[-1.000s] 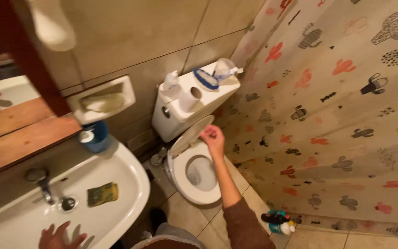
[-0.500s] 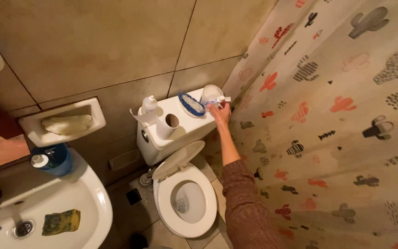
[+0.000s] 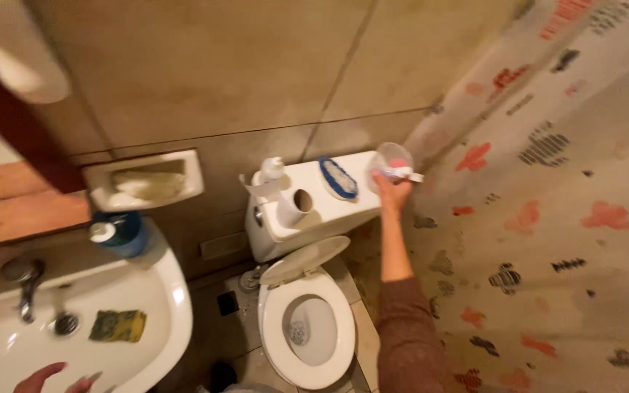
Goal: Cleaning a soap dispenser and rinsing a cup in a bathroom sink.
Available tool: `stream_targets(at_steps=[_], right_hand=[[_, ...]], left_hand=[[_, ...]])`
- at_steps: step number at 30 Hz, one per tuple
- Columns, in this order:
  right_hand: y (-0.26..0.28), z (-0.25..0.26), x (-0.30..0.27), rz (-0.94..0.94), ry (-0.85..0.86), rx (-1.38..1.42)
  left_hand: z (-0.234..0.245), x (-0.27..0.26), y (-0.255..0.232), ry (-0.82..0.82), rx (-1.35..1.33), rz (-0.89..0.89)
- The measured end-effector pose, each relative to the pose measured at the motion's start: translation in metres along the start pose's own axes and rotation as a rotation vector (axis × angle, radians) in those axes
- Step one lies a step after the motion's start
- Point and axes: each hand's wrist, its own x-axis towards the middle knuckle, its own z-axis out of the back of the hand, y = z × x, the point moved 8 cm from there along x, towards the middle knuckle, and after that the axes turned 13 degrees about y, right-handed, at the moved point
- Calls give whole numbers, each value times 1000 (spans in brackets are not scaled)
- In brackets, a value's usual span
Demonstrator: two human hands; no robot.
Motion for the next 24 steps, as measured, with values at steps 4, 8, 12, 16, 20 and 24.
stream_targets(at_steps=[4,8,12,16,20,24], right_hand=[[113,-23,-43,308,151,2],[181,-62,-108,345,284,5],[211,-146,-194,375,412,-10],[203,-257,-285,266,729,15],[166,-376,-378,-117,987,332],[132,-476,-444,-102,1051,191]], left_hand=[[29,-39,-9,-6,-38,121],[101,-82,-139,-168,-48,-136],[130,-96,-172,-120,115,-170],[133,-108,-169,19,32,-148],[146,-121,-138,5,-50,-148],[170,-131,-114,12,-88,-131]])
